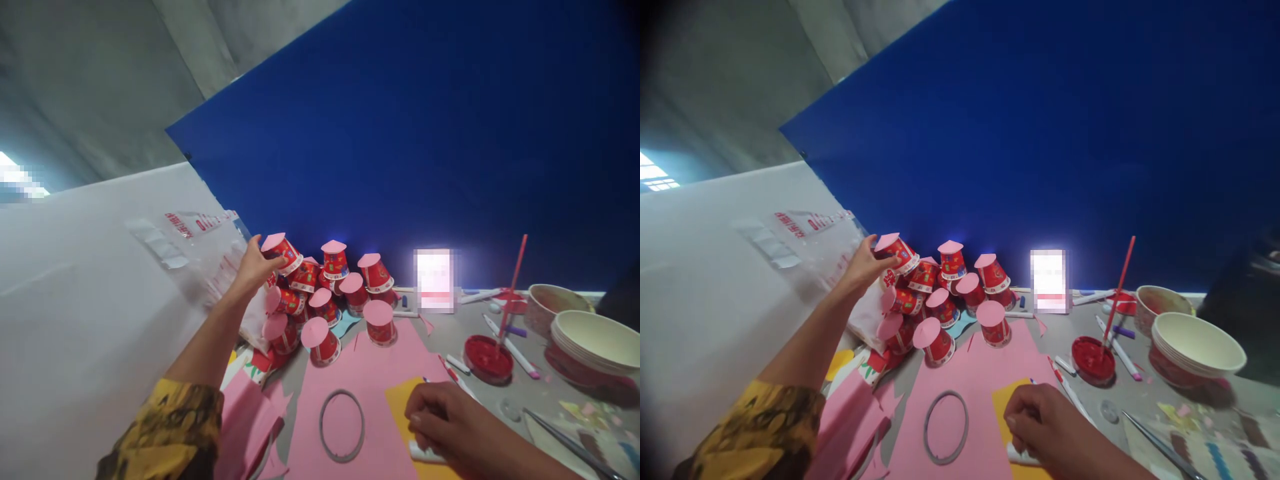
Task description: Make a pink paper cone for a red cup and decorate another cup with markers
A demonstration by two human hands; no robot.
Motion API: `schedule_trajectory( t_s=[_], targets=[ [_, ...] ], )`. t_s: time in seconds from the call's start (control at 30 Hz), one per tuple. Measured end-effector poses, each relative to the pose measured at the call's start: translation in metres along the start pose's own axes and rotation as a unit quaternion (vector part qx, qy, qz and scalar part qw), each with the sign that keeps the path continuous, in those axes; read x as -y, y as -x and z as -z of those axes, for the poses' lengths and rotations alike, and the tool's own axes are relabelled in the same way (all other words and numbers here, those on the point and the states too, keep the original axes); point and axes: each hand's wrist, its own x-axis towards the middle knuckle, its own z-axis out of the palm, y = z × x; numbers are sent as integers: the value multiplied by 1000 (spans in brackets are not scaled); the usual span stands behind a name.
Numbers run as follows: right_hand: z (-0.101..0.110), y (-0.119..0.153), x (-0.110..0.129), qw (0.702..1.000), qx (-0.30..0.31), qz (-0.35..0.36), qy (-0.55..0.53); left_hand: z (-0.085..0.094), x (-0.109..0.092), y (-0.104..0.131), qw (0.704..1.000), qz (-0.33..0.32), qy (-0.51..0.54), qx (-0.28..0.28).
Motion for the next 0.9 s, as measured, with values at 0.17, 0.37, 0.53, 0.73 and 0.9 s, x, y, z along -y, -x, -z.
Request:
schedule_trajectory(
  t_s=[0.17, 0.37, 0.53, 0.73, 0.9],
  targets=[
    [2, -1, -1, 1000, -3, 7, 25, 14, 14, 8, 992, 27, -120, -18],
    [4, 0, 0, 999, 1, 7, 52, 15, 8, 24, 975, 24, -221, 9],
    [3, -3, -6, 999, -3, 13, 42, 25, -15, 49, 923, -6, -382, -43],
    [9, 6, 12, 996, -70, 23, -59, 43, -21, 140, 962, -27, -236, 138],
    [25, 10, 25, 985, -143, 69, -65, 15, 1, 242, 953, 18, -87, 290]
  ],
)
